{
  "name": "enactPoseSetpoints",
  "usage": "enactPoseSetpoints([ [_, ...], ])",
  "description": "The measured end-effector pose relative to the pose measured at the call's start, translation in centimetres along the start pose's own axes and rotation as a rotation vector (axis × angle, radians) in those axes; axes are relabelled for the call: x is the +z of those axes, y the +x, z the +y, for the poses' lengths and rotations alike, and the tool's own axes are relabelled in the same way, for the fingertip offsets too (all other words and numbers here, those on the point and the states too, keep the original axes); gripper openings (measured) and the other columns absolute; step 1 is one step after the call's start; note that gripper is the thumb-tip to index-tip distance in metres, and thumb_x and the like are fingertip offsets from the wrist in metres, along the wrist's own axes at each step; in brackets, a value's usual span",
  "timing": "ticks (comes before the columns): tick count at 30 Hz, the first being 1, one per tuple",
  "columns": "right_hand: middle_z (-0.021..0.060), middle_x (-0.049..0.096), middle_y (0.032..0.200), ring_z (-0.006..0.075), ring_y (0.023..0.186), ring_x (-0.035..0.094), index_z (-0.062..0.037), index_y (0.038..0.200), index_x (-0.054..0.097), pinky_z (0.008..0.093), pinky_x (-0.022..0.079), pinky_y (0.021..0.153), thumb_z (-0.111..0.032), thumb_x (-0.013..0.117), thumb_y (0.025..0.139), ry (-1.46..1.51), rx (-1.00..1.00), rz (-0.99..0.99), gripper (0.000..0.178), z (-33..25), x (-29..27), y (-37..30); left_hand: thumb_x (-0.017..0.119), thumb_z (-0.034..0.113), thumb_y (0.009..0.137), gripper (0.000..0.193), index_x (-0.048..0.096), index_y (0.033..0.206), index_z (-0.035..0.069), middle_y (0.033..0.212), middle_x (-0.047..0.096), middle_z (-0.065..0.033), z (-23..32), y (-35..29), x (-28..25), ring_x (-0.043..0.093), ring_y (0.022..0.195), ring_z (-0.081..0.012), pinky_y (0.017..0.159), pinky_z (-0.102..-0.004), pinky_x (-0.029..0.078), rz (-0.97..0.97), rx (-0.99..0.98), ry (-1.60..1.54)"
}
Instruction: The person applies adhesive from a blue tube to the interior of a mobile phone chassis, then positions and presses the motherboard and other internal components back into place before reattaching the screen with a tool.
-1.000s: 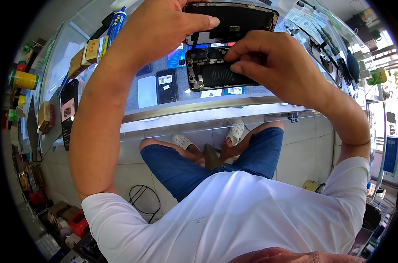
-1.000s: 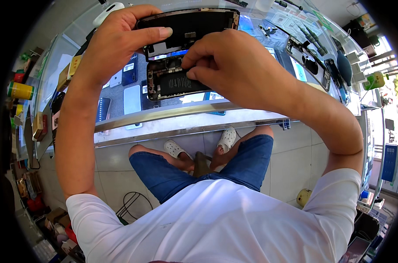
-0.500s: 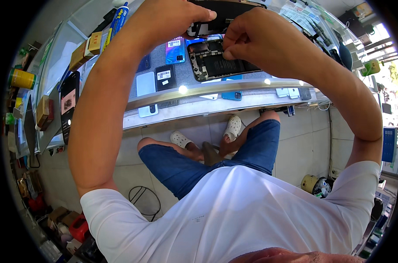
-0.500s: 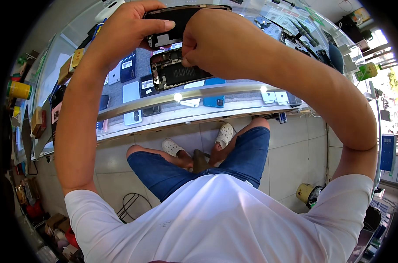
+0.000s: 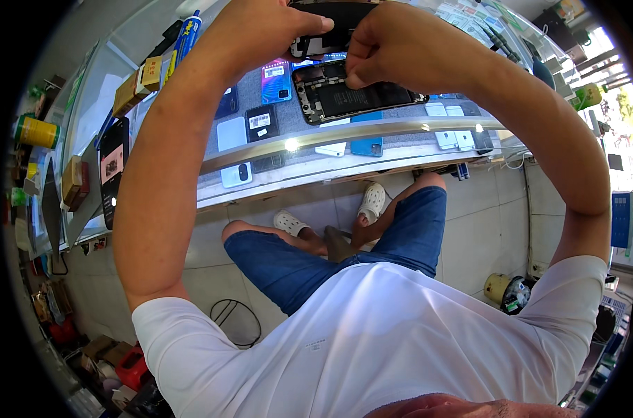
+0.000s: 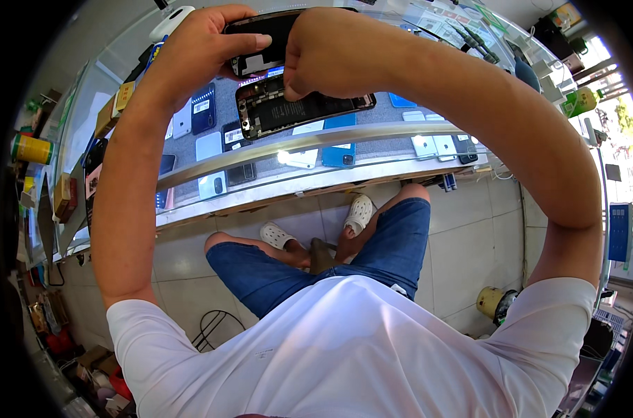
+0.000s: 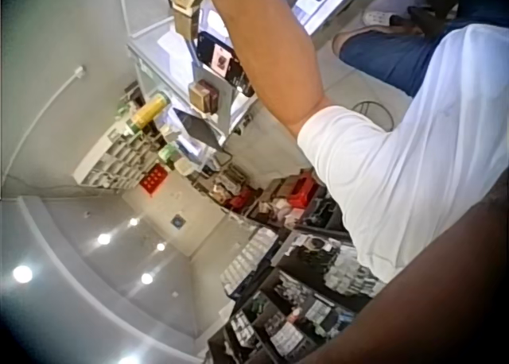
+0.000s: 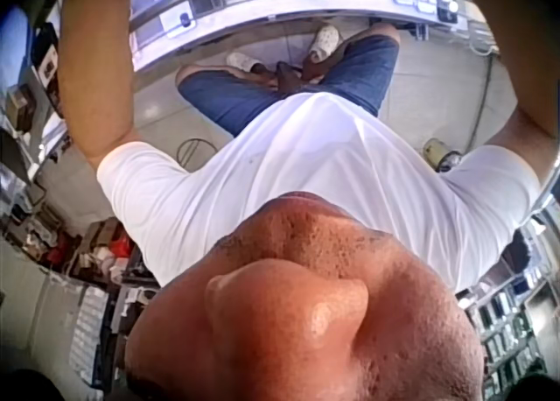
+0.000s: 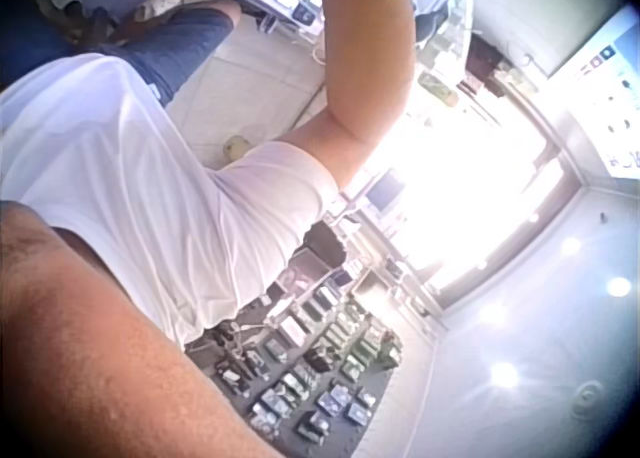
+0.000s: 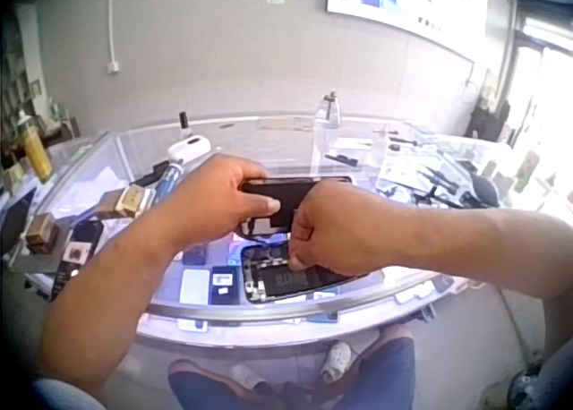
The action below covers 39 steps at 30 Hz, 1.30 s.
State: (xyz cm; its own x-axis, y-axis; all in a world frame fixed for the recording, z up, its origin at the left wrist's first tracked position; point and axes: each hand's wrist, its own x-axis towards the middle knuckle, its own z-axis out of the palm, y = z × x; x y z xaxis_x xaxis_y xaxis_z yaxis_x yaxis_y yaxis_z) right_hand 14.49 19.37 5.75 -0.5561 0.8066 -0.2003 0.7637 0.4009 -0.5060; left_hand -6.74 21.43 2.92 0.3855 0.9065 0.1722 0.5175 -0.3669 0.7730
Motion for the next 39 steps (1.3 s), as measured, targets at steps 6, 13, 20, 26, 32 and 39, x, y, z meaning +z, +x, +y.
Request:
enactPoseSetpoints([
  [6, 0.0125, 0.077, 0.082, 0.0274, 0.075, 0.075, -0.0087, 0.092, 0.084, 0.0401, 0.060, 0.074, -0.022, 0.079, 0.086, -0.185, 0.001, 0.306, 0.015, 1.0, 3.0, -1.2, 0.078, 0.009, 0.089, 0.020, 0.078, 0.105, -0.003, 0.083, 0.076, -0.0083, -0.8, 0.6, 0.4, 0.066, 0.074, -0.0142, 0.069, -0.0314, 0.053, 0.007, -0.034, -0.024],
  [13, 0.0131, 0.078, 0.086, 0.0282, 0.078, 0.076, -0.0084, 0.095, 0.084, 0.0401, 0.060, 0.077, -0.021, 0.078, 0.087, -0.236, -0.023, 0.291, 0.016, 0.9, 3.0, -1.3, 0.078, 0.009, 0.089, 0.019, 0.078, 0.104, -0.003, 0.082, 0.075, -0.0078, -1.1, 0.6, 0.3, 0.066, 0.073, -0.0139, 0.068, -0.0313, 0.053, 0.011, -0.004, -0.024],
  [20, 0.0171, 0.075, 0.078, 0.0303, 0.074, 0.073, -0.0064, 0.087, 0.081, 0.0417, 0.058, 0.073, -0.020, 0.080, 0.083, -0.154, 0.169, -0.009, 0.014, -1.9, -0.3, 0.3, 0.078, 0.009, 0.089, 0.019, 0.078, 0.103, -0.003, 0.081, 0.075, -0.0074, -0.8, 0.3, 0.1, 0.065, 0.072, -0.0136, 0.068, -0.0312, 0.053, 0.007, -0.008, -0.013],
  [26, 0.0154, 0.075, 0.080, 0.0287, 0.077, 0.073, -0.0061, 0.088, 0.081, 0.0426, 0.058, 0.074, -0.020, 0.080, 0.083, -0.136, 0.132, -0.033, 0.015, -1.2, -0.9, 0.3, 0.078, 0.009, 0.089, 0.018, 0.077, 0.103, -0.003, 0.080, 0.074, -0.0071, -0.7, 0.4, 0.2, 0.065, 0.071, -0.0134, 0.067, -0.0312, 0.052, 0.002, -0.003, -0.009],
  [32, 0.0145, 0.075, 0.079, 0.0268, 0.076, 0.073, -0.0058, 0.089, 0.081, 0.0404, 0.057, 0.073, -0.019, 0.080, 0.084, -0.064, 0.156, -0.049, 0.014, -1.5, -1.1, 0.0, 0.078, 0.009, 0.089, 0.018, 0.077, 0.102, -0.003, 0.079, 0.073, -0.0068, -0.5, 0.4, 0.2, 0.064, 0.070, -0.0132, 0.066, -0.0312, 0.052, -0.003, -0.001, -0.006],
  [39, 0.0147, 0.080, 0.090, 0.0282, 0.080, 0.076, -0.0053, 0.099, 0.084, 0.0375, 0.061, 0.079, -0.016, 0.078, 0.087, -0.123, -0.059, 0.364, 0.018, 1.6, 3.5, -2.1, 0.077, 0.009, 0.089, 0.017, 0.077, 0.101, -0.002, 0.078, 0.073, -0.0064, -0.9, 0.3, 0.2, 0.064, 0.069, -0.0129, 0.065, -0.0312, 0.052, -0.001, -0.005, -0.006],
])
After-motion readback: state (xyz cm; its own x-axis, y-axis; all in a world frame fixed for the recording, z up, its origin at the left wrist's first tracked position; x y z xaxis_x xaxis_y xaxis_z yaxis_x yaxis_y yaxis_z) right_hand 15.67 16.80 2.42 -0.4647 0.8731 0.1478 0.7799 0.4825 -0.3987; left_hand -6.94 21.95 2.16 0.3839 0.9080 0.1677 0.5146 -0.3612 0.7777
